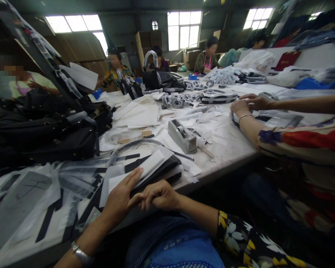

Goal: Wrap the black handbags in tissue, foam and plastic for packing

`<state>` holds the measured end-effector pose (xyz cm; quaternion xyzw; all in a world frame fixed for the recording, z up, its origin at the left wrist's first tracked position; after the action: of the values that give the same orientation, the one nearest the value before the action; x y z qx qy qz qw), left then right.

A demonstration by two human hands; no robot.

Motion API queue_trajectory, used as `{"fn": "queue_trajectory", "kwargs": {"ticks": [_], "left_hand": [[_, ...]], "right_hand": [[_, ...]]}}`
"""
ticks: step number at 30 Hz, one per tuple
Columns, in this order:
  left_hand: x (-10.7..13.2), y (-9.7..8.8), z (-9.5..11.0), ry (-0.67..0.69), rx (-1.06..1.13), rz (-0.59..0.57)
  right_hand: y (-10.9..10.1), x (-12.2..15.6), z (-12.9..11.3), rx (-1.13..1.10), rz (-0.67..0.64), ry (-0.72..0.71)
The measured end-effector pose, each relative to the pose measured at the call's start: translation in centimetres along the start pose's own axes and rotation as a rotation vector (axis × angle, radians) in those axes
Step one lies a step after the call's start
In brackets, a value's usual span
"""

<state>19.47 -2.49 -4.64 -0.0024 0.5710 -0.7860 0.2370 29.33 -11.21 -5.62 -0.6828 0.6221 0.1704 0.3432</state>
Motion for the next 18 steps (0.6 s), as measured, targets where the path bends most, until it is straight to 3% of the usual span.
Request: {"fn": "queue_trajectory", "kwargs": {"ticks": [2,6,8,10,14,18], "left_hand": [[0.2,0.3,0.2,0.021,-0.051,0.021],[0.3,0.7,0.8,0.051,-0.157,0.094],[0.3,0.9,1.4,0.093,-0.199,0.120],[0.4,1.0,1.9,0.118,-0.251,0.137],[0.1,1.1,3.5,0.116,-0.393,0.164],[-0.6,1.8,5.0,0.064,-0.444,0.173]], "right_hand": [[-2.1,0.6,-2.2,0.105,0.069,-0.057],[-5.3,1.2,-6.2,0.713,0.024,-0.212],[-6.6,0.9,-5.8,0.995,-0.071,-0.157],[-7.7,0.5,-4.3,1.135,-0.134,-0.085],[-8.5,0.4,-1.5,1.113,-0.103,-0.060],[-8.3,1.4,-0.3,1.079,-0.016,-0.037]]}}
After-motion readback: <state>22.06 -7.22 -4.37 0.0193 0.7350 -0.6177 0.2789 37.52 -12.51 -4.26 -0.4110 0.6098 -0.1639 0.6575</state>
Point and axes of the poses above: each hand's wrist, its own x-axis away from the middle knuckle, its own y-axis out of the palm, z = x × y, the point moved 7 cm from there along -x, towards the middle knuckle, and after that the axes turned 5 degrees about x, right-handed, at the moved point
